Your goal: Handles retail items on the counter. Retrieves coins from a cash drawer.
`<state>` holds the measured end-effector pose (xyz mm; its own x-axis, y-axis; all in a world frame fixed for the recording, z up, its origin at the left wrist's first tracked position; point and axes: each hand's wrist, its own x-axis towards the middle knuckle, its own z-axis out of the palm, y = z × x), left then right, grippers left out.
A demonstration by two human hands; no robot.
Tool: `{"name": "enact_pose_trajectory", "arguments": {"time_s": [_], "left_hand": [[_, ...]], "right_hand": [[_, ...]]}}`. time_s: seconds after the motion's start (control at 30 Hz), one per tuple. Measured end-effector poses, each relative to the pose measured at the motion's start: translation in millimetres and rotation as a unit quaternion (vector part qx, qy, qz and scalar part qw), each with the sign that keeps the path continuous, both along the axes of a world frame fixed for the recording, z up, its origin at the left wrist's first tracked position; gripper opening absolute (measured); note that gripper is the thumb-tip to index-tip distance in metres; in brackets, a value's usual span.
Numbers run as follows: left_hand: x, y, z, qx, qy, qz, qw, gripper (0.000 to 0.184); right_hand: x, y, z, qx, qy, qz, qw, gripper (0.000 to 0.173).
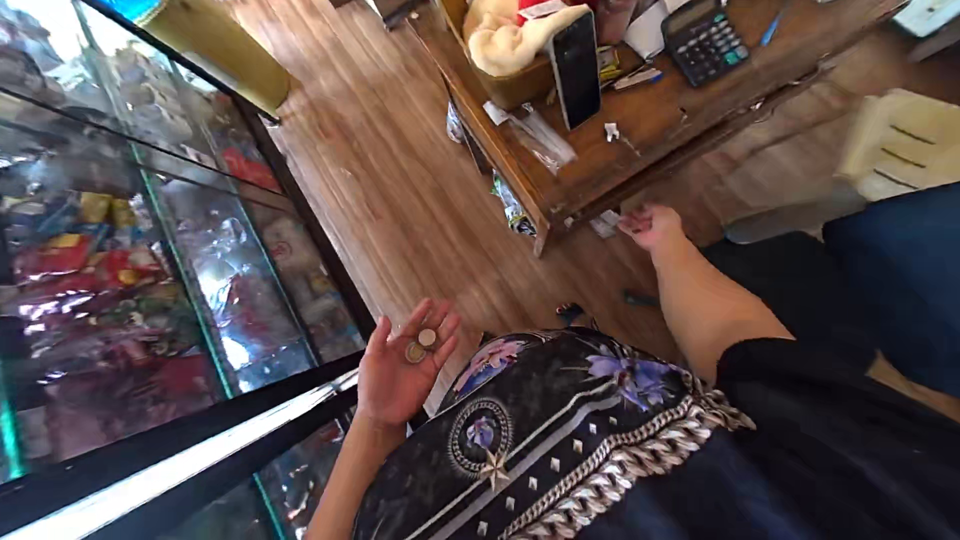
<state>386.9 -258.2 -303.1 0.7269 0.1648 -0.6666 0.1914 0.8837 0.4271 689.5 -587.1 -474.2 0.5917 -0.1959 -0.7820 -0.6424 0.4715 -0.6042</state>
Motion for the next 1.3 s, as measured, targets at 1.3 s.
{"name": "enact_pose_trajectory", "arguments": {"time_s": [1.3], "left_hand": [[102.5,-135.6,-23.2,0.036,0.086,0.093,0.991,0.043]], "right_hand": [[46.3,-166.6,29.0,-0.241,0.109,0.733,0.626,0.027]]}}
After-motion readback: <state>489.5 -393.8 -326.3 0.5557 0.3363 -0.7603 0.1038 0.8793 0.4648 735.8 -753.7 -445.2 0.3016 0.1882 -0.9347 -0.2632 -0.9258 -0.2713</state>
